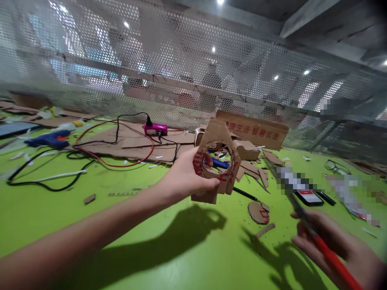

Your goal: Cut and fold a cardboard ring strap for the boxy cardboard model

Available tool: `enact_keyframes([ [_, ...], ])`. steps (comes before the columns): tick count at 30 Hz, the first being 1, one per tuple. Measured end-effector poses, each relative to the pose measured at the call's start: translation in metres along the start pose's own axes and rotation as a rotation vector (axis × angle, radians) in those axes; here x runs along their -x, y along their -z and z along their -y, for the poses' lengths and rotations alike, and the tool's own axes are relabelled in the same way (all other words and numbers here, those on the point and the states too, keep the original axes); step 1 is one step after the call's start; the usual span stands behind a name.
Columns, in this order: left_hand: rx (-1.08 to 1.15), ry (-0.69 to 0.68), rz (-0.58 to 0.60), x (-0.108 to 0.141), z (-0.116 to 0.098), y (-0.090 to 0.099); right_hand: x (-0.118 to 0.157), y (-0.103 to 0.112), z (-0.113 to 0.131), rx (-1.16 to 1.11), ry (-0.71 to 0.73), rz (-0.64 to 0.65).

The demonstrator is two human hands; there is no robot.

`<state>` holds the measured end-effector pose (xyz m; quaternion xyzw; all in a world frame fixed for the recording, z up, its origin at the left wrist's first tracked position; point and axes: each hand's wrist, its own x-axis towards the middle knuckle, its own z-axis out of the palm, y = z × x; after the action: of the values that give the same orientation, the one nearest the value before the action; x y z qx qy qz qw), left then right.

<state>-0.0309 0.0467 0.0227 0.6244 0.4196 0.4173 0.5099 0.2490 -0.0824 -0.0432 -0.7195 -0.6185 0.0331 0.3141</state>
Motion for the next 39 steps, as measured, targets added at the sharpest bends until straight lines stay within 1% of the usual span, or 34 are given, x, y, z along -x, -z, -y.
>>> enact_keyframes([
  [1, -0.023, 0.015, 0.01, 0.001, 0.0, 0.001, -0.012, -0.004, 0.005, 0.044, -0.04, 0.055],
  [2, -0.035, 0.032, 0.021, 0.001, 0.0, 0.001, -0.024, -0.01, 0.008, 0.092, -0.047, 0.108],
  [3, -0.039, 0.048, 0.034, 0.001, 0.0, 0.002, -0.035, -0.018, 0.009, 0.174, -0.051, 0.119],
  [5, -0.026, 0.061, 0.055, 0.001, 0.0, 0.004, -0.051, -0.033, 0.004, 0.233, -0.061, 0.125],
  [7, -0.005, 0.064, 0.055, -0.001, 0.001, 0.004, -0.06, -0.047, -0.005, 0.256, -0.054, 0.136],
  [9, 0.014, 0.073, 0.059, -0.002, 0.002, 0.002, -0.064, -0.054, -0.011, 0.256, -0.026, 0.153],
  [10, 0.02, 0.083, 0.072, -0.003, 0.002, 0.001, -0.065, -0.054, -0.01, 0.25, -0.009, 0.154],
  [12, 0.021, 0.109, 0.13, -0.002, 0.003, 0.0, -0.065, -0.05, 0.0, 0.217, 0.038, 0.129],
  [14, 0.038, 0.149, 0.224, -0.001, 0.005, -0.002, -0.066, -0.042, 0.02, 0.145, 0.104, 0.077],
  [16, 0.068, 0.183, 0.34, 0.001, 0.008, -0.003, -0.067, -0.035, 0.044, 0.043, 0.173, 0.03],
  [17, 0.079, 0.189, 0.393, 0.002, 0.01, -0.004, -0.068, -0.032, 0.057, -0.021, 0.202, 0.035],
  [19, 0.084, 0.181, 0.462, 0.003, 0.014, -0.005, -0.071, -0.03, 0.079, -0.246, 0.235, 0.095],
  [20, 0.084, 0.176, 0.483, 0.004, 0.016, -0.005, -0.072, -0.03, 0.088, -0.439, 0.23, 0.148],
  [22, 0.095, 0.179, 0.515, 0.004, 0.017, -0.005, -0.074, -0.031, 0.1, -0.715, 0.197, 0.206],
  [23, 0.1, 0.185, 0.531, 0.004, 0.017, -0.005, -0.075, -0.032, 0.103, -0.788, 0.184, 0.221],
  [24, 0.103, 0.185, 0.544, 0.003, 0.017, -0.004, -0.075, -0.032, 0.104, -0.806, 0.181, 0.227],
  [27, 0.092, 0.154, 0.601, 0.001, 0.016, 0.001, -0.075, -0.034, 0.099, -0.793, 0.206, 0.243],
  [29, 0.093, 0.154, 0.676, 0.0, 0.016, 0.004, -0.074, -0.035, 0.094, -0.783, 0.223, 0.234],
  [31, 0.099, 0.192, 0.761, 0.0, 0.017, 0.006, -0.072, -0.036, 0.091, -0.777, 0.245, 0.225],
  [33, 0.06, 0.219, 0.809, 0.001, 0.018, 0.007, -0.071, -0.036, 0.091, -0.787, 0.271, 0.245],
  [35, -0.025, 0.213, 0.805, 0.003, 0.016, 0.007, -0.071, -0.033, 0.094, -0.796, 0.279, 0.318],
  [37, -0.107, 0.159, 0.728, 0.004, 0.014, 0.007, -0.072, -0.031, 0.096, -0.809, 0.238, 0.371],
  [38, -0.125, 0.132, 0.677, 0.003, 0.013, 0.007, -0.072, -0.029, 0.096, -0.816, 0.209, 0.365],
  [39, -0.131, 0.117, 0.628, 0.002, 0.012, 0.007, -0.072, -0.028, 0.095, -0.826, 0.18, 0.331],
])
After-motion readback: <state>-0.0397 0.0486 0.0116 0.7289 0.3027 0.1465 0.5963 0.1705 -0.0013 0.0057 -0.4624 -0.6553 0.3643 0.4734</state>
